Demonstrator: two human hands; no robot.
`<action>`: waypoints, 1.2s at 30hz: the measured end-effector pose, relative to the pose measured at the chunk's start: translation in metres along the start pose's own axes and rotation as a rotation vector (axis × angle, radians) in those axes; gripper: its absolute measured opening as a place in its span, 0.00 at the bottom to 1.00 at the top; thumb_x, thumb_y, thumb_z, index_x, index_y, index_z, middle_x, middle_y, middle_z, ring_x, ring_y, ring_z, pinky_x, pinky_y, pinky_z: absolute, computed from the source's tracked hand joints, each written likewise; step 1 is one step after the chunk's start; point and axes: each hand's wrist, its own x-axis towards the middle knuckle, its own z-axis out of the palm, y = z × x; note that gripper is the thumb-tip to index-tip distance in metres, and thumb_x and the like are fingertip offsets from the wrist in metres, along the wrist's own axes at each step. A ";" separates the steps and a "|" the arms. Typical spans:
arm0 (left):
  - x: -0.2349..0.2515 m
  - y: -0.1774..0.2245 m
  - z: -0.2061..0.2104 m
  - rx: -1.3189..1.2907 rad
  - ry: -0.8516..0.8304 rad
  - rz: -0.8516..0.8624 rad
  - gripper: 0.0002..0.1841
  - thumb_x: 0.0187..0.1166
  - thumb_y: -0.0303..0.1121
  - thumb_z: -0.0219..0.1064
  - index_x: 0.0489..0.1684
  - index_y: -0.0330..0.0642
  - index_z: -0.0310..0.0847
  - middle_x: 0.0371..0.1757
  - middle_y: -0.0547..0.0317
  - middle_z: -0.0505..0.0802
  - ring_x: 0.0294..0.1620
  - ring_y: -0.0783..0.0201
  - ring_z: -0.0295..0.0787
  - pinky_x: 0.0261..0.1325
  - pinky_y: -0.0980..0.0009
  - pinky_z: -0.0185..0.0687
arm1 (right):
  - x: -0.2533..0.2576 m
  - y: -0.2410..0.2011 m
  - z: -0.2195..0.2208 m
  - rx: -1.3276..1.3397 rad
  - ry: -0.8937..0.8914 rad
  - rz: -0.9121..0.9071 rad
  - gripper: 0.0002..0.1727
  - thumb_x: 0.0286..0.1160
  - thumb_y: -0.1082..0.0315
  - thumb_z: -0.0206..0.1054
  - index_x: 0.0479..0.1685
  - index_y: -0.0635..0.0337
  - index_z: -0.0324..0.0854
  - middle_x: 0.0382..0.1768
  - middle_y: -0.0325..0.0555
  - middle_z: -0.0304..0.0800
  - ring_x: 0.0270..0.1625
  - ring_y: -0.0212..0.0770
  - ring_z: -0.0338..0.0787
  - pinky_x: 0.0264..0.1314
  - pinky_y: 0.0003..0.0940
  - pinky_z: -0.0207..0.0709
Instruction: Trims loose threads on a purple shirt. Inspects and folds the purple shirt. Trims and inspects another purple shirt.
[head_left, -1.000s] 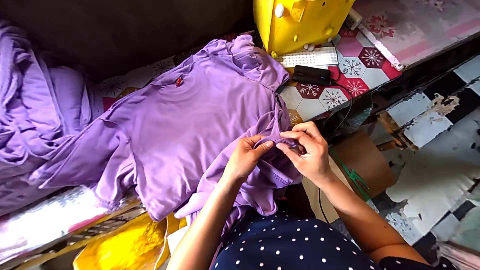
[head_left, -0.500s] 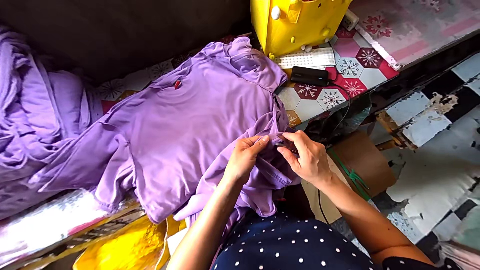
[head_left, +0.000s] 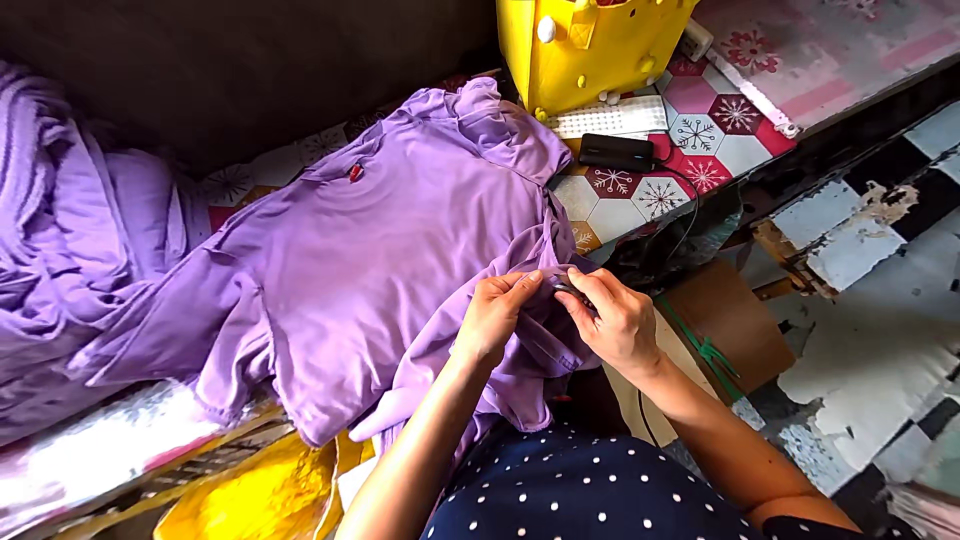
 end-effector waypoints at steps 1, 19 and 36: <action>0.000 0.000 0.000 0.002 0.003 -0.002 0.17 0.90 0.31 0.58 0.33 0.41 0.92 0.28 0.63 0.93 0.31 0.75 0.87 0.39 0.75 0.84 | -0.001 0.000 0.001 0.000 0.004 0.002 0.16 0.78 0.60 0.71 0.46 0.67 0.93 0.32 0.50 0.92 0.30 0.41 0.91 0.28 0.32 0.82; 0.001 -0.008 -0.009 0.138 -0.098 0.122 0.06 0.80 0.25 0.68 0.37 0.41 0.92 0.33 0.64 0.94 0.34 0.75 0.89 0.43 0.74 0.86 | 0.011 0.030 -0.007 0.433 -0.367 0.416 0.36 0.68 0.53 0.80 0.73 0.63 0.78 0.60 0.51 0.90 0.52 0.41 0.91 0.53 0.42 0.87; -0.064 -0.022 -0.035 0.387 0.201 0.193 0.13 0.87 0.34 0.59 0.42 0.37 0.89 0.29 0.70 0.95 0.18 0.84 0.81 0.23 0.84 0.78 | -0.059 -0.016 0.019 0.206 -0.033 -0.092 0.06 0.71 0.71 0.66 0.30 0.62 0.87 0.22 0.47 0.84 0.22 0.38 0.82 0.22 0.28 0.72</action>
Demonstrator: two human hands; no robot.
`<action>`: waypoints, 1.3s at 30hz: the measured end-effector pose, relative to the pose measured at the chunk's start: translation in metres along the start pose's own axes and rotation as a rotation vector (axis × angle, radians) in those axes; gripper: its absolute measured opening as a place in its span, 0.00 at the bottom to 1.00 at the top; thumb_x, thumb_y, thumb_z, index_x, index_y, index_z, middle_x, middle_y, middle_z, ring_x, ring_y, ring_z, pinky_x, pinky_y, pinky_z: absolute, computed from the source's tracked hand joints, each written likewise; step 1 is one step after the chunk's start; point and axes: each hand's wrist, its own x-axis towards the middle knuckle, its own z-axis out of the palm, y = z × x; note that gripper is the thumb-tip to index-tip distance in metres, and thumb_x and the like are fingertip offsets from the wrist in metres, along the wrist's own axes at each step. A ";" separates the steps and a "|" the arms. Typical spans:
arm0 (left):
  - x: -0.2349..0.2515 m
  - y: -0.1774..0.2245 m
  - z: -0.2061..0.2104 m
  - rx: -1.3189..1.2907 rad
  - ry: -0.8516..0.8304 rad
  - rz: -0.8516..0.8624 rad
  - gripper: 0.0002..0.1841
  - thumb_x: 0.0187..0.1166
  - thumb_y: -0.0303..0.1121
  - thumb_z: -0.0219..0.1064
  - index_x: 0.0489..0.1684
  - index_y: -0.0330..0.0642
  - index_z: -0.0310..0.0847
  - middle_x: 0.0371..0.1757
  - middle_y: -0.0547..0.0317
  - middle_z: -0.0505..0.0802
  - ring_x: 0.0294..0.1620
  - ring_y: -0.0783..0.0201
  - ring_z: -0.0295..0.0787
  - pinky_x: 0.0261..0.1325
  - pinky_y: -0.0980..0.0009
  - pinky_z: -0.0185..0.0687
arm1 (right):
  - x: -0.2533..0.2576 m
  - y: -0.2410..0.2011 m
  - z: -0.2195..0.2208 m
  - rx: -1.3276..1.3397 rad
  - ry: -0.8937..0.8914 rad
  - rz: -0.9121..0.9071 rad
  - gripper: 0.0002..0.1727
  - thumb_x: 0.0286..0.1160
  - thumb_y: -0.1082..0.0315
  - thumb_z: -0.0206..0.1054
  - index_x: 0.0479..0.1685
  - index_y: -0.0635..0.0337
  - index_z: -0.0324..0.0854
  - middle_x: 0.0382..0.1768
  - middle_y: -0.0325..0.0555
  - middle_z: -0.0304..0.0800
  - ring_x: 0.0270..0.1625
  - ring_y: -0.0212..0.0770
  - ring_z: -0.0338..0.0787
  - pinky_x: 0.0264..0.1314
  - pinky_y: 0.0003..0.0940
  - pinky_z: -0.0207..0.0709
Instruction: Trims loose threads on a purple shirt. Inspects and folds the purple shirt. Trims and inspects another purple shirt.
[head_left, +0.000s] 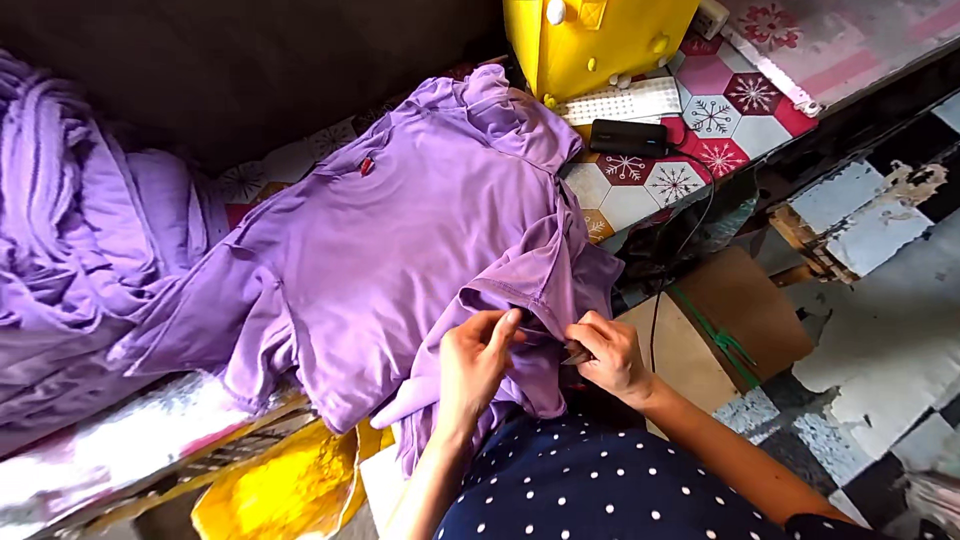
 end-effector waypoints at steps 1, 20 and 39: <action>0.008 -0.001 0.005 -0.044 -0.050 -0.097 0.14 0.89 0.35 0.58 0.42 0.38 0.89 0.28 0.68 0.95 0.16 0.82 0.81 0.21 0.83 0.78 | -0.001 0.001 0.000 -0.002 -0.009 -0.015 0.06 0.72 0.71 0.66 0.30 0.62 0.87 0.22 0.47 0.84 0.21 0.38 0.82 0.21 0.28 0.72; 0.026 -0.022 0.027 -0.595 0.154 -0.274 0.12 0.90 0.22 0.52 0.37 0.34 0.80 0.30 0.55 0.97 0.33 0.65 0.98 0.45 0.71 0.95 | 0.057 0.003 0.021 0.531 -0.155 0.699 0.08 0.79 0.68 0.69 0.47 0.63 0.90 0.38 0.39 0.92 0.36 0.23 0.86 0.42 0.21 0.81; 0.010 -0.052 0.034 -0.156 0.329 0.273 0.14 0.65 0.20 0.72 0.40 0.33 0.69 0.40 0.61 0.84 0.34 0.76 0.86 0.39 0.78 0.88 | 0.042 -0.020 0.043 0.180 0.019 0.246 0.03 0.70 0.75 0.70 0.35 0.67 0.88 0.35 0.50 0.94 0.34 0.37 0.93 0.37 0.30 0.87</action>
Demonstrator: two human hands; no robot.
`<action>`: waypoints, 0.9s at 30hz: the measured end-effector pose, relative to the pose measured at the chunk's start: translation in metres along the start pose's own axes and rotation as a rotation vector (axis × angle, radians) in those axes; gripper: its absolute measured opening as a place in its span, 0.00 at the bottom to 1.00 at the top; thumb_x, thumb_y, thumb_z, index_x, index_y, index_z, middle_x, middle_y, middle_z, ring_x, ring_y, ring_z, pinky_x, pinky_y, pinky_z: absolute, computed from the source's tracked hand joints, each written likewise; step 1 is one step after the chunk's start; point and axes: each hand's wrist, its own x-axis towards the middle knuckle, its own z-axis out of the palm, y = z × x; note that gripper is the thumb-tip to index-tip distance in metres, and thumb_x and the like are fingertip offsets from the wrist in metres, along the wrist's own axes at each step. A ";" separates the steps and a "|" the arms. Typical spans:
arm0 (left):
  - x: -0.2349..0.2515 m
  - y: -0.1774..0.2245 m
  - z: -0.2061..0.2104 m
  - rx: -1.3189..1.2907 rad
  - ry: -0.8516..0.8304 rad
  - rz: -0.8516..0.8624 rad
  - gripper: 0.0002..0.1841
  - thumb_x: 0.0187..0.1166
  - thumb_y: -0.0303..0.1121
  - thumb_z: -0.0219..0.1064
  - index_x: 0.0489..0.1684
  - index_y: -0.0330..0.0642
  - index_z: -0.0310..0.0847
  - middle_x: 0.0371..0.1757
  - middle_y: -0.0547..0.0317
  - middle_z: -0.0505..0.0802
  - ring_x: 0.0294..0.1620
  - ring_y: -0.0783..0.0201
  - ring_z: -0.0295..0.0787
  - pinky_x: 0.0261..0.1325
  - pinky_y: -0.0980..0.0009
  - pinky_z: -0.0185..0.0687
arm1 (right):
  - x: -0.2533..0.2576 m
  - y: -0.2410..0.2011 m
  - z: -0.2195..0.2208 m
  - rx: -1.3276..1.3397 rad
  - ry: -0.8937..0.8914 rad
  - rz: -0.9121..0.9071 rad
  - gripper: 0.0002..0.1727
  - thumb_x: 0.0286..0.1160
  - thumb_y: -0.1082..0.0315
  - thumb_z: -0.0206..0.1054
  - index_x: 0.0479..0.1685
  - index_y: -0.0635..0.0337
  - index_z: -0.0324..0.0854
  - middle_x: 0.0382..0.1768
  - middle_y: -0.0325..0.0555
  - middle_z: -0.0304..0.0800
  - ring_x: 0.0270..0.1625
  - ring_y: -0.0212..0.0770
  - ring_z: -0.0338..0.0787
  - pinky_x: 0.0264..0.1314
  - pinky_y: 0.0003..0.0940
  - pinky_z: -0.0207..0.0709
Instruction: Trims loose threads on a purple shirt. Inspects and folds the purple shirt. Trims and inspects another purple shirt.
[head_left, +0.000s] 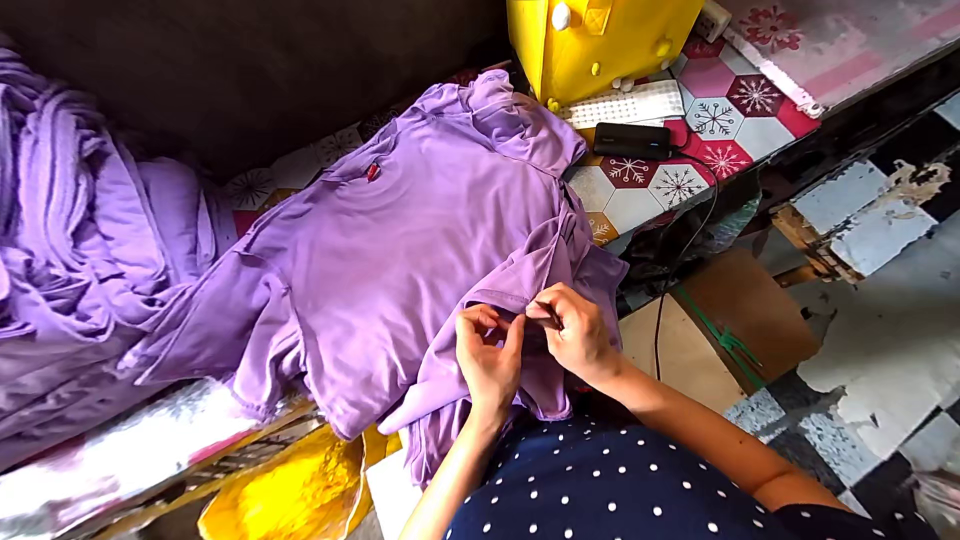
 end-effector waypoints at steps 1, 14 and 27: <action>0.000 0.000 -0.002 0.072 -0.036 0.089 0.17 0.63 0.21 0.72 0.46 0.29 0.71 0.47 0.54 0.84 0.37 0.75 0.85 0.40 0.78 0.87 | -0.001 -0.002 0.001 -0.009 0.017 -0.050 0.04 0.71 0.75 0.70 0.35 0.66 0.88 0.35 0.50 0.94 0.34 0.37 0.93 0.36 0.29 0.87; 0.017 -0.008 -0.003 -0.044 -0.013 -0.168 0.09 0.80 0.21 0.64 0.40 0.34 0.92 0.32 0.66 0.95 0.23 0.83 0.82 0.27 0.85 0.77 | 0.013 -0.004 -0.020 0.384 -0.140 0.583 0.09 0.84 0.70 0.63 0.51 0.64 0.86 0.43 0.41 0.94 0.45 0.25 0.91 0.53 0.25 0.83; 0.023 0.003 -0.020 0.710 -0.265 0.005 0.08 0.74 0.34 0.75 0.40 0.38 0.94 0.36 0.51 0.92 0.36 0.59 0.90 0.45 0.59 0.86 | -0.024 0.019 -0.006 0.077 -0.273 0.340 0.18 0.73 0.56 0.75 0.49 0.64 0.91 0.49 0.51 0.93 0.50 0.41 0.92 0.55 0.39 0.87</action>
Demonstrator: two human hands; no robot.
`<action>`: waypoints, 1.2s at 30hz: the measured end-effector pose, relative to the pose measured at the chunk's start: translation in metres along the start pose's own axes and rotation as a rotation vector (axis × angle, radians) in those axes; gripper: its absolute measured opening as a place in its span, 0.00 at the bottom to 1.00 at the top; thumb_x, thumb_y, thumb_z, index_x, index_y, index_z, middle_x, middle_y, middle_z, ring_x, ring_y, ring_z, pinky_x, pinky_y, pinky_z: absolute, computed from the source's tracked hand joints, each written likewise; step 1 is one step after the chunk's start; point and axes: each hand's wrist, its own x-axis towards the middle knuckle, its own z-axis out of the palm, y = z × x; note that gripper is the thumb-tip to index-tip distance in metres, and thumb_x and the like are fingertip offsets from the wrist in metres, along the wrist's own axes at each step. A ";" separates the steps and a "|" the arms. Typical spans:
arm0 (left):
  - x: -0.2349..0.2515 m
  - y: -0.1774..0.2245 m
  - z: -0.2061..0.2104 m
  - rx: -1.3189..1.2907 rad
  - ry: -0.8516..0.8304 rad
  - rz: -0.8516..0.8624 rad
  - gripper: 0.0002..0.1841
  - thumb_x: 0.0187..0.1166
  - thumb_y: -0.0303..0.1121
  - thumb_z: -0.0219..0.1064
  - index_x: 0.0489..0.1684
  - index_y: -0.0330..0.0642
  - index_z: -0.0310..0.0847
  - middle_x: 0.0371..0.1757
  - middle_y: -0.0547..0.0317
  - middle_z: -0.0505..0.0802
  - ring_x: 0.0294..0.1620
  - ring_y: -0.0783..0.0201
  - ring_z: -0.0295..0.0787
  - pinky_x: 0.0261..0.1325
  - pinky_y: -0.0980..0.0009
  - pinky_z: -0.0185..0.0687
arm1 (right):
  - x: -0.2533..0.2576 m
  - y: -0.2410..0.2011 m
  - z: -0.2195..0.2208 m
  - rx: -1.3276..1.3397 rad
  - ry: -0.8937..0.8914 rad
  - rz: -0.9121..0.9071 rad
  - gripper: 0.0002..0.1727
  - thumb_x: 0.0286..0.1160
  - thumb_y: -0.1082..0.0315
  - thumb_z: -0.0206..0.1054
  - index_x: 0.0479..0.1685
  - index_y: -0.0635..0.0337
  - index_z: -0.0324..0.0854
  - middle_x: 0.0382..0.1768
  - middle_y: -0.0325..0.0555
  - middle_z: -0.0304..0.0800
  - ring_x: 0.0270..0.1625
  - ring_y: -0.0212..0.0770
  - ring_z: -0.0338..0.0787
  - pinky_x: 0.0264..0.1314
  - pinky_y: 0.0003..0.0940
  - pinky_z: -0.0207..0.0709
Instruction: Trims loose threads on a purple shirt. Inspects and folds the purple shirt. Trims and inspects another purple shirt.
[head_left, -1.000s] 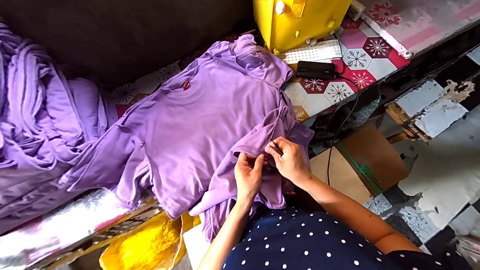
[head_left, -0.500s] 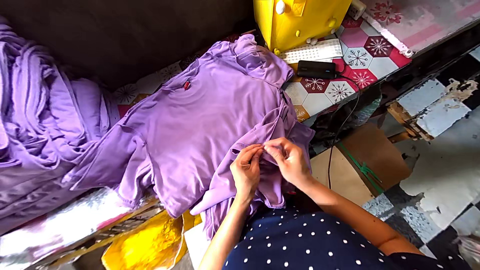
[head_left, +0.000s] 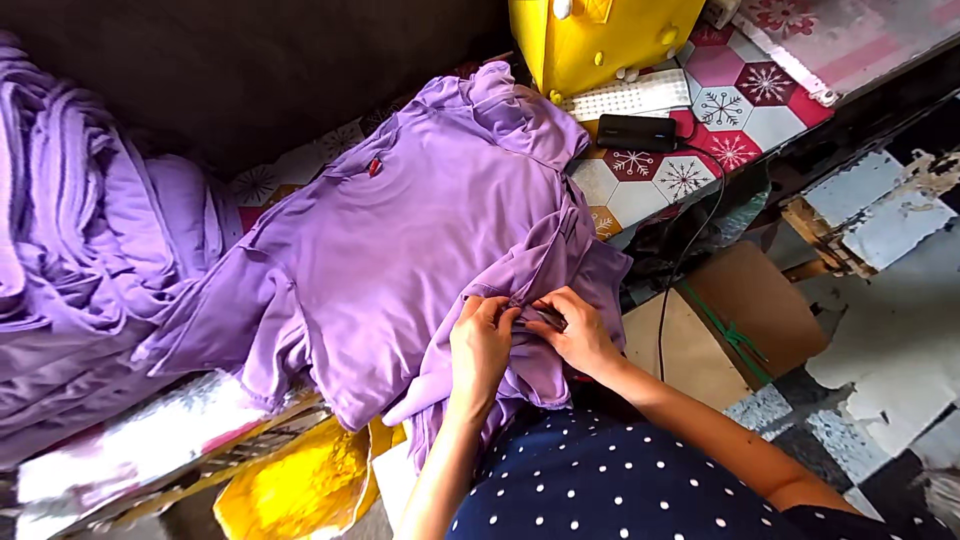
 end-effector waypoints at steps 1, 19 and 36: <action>0.000 0.001 -0.003 0.016 -0.005 -0.015 0.06 0.75 0.32 0.74 0.37 0.40 0.95 0.37 0.51 0.93 0.39 0.57 0.91 0.47 0.56 0.86 | -0.002 0.002 0.001 -0.036 0.014 -0.031 0.17 0.74 0.58 0.75 0.47 0.64 0.91 0.49 0.52 0.93 0.50 0.43 0.94 0.53 0.41 0.88; -0.011 -0.006 0.010 -0.598 0.144 0.256 0.06 0.81 0.19 0.60 0.42 0.30 0.84 0.53 0.51 0.94 0.53 0.67 0.95 0.60 0.68 0.91 | 0.014 -0.051 -0.034 0.659 -0.529 0.439 0.30 0.97 0.53 0.31 0.38 0.56 0.78 0.17 0.26 0.68 0.14 0.20 0.60 0.17 0.15 0.54; -0.013 -0.010 0.014 -0.518 0.176 0.309 0.07 0.80 0.17 0.61 0.38 0.28 0.87 0.50 0.47 0.95 0.54 0.63 0.95 0.61 0.68 0.91 | 0.040 -0.035 -0.032 0.883 -0.651 0.774 0.31 0.95 0.42 0.37 0.26 0.50 0.71 0.10 0.26 0.56 0.08 0.20 0.54 0.11 0.15 0.48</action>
